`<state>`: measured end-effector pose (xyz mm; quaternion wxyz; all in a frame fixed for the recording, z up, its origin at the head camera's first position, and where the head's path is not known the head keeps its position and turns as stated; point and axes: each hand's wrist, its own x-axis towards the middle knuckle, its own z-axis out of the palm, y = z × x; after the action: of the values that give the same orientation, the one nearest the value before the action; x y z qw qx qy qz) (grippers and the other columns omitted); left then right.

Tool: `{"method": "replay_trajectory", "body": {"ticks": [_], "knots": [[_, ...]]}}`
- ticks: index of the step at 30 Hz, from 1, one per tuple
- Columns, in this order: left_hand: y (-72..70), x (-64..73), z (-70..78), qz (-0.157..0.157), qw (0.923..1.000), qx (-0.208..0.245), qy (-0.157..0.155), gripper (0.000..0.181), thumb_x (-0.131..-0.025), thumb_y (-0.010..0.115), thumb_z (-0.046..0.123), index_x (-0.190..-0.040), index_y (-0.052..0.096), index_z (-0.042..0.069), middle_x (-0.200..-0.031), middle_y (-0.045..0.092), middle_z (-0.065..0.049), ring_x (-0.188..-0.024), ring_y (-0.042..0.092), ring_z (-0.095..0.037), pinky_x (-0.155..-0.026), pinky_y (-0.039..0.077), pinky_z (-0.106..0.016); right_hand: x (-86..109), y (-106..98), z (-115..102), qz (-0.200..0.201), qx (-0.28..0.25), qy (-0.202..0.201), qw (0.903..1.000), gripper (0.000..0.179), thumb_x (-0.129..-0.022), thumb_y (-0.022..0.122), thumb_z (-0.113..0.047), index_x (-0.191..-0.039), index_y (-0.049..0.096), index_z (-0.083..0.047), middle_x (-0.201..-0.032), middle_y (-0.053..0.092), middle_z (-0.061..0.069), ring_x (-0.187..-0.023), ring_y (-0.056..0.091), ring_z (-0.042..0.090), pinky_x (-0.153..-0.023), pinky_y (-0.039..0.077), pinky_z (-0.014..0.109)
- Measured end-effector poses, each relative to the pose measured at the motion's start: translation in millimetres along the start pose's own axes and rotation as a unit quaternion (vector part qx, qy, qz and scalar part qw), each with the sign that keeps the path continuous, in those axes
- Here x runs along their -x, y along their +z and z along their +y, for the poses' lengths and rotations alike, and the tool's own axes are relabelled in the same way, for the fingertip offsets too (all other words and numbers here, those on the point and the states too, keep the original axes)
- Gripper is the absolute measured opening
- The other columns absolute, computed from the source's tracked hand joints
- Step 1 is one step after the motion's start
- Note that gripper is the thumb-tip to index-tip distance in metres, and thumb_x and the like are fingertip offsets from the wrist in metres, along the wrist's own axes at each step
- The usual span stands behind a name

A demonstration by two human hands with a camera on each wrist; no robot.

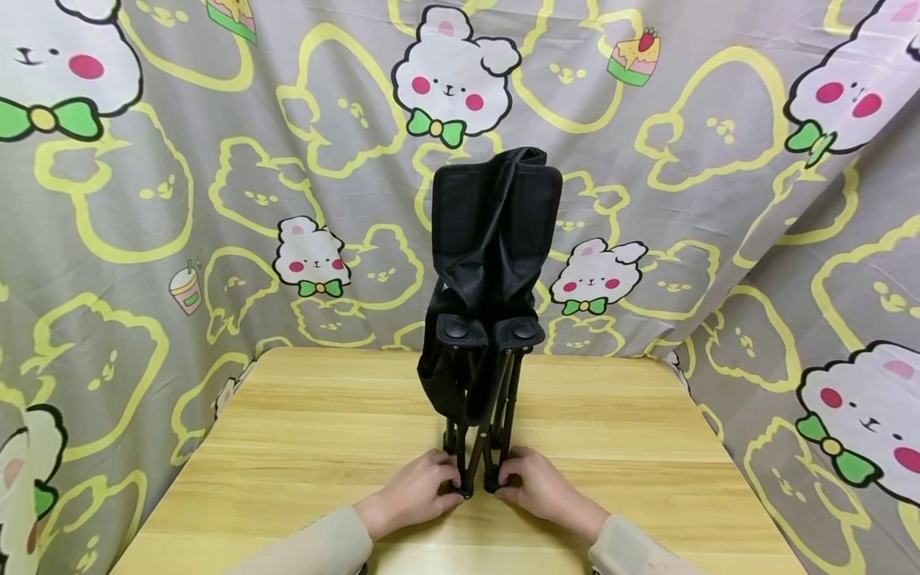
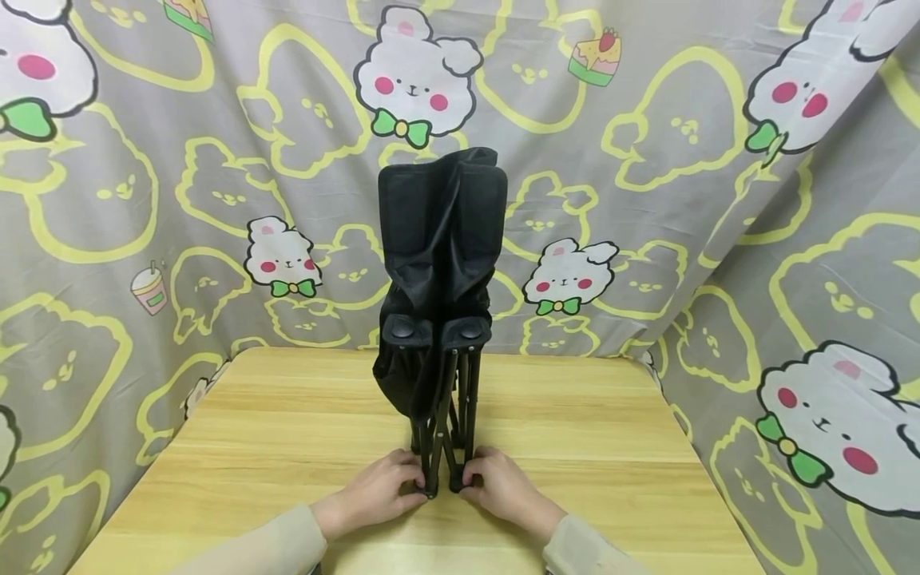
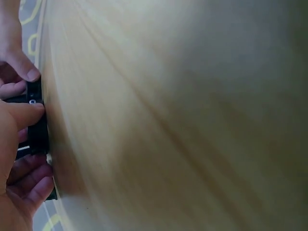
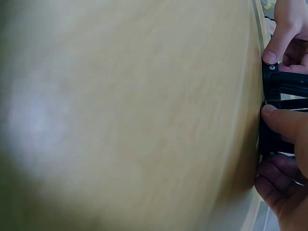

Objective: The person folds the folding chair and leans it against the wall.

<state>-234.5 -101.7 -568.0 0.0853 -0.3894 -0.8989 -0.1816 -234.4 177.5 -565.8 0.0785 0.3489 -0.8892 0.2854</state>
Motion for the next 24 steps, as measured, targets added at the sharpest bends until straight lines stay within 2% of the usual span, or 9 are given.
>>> {"method": "replay_trajectory", "body": {"ticks": [5, 14, 24], "knots": [[0.7, -2.8, -2.1, 0.018, 0.9997, -0.004, 0.016, 0.011, -0.097, 0.083, 0.031, -0.093, 0.079, 0.021, -0.106, 0.076, 0.002, -0.106, 0.071, -0.019, -0.093, 0.063, -0.034, -2.8, 2.2, 0.9, 0.008, -0.011, 0.015, 0.9998, 0.017, -0.084, 0.093, -0.013, -0.082, 0.077, -0.017, -0.087, 0.063, -0.008, -0.079, 0.052, -0.004, -0.069, 0.054, 0.02], [-6.0, -13.1, -5.8, -0.017, 0.9996, 0.02, 0.003, 0.009, -0.094, 0.085, 0.027, -0.093, 0.081, 0.019, -0.102, 0.076, 0.005, -0.1, 0.067, -0.011, -0.091, 0.061, -0.028, -9.1, 1.7, 4.8, 0.018, -0.018, 0.007, 0.9996, 0.017, -0.083, 0.093, -0.009, -0.081, 0.078, -0.015, -0.085, 0.064, -0.005, -0.077, 0.054, -0.002, -0.067, 0.054, 0.019], [-6.5, -12.9, -6.4, -0.049, 0.9987, 0.01, 0.004, 0.006, -0.096, 0.083, 0.024, -0.098, 0.082, 0.018, -0.11, 0.071, 0.003, -0.104, 0.066, -0.011, -0.098, 0.059, -0.028, -8.5, -8.2, 6.3, -0.04, -0.018, 0.007, 0.999, 0.009, -0.089, 0.088, -0.006, -0.091, 0.08, -0.011, -0.092, 0.065, -0.002, -0.083, 0.059, 0.001, -0.073, 0.059, 0.023]]}}
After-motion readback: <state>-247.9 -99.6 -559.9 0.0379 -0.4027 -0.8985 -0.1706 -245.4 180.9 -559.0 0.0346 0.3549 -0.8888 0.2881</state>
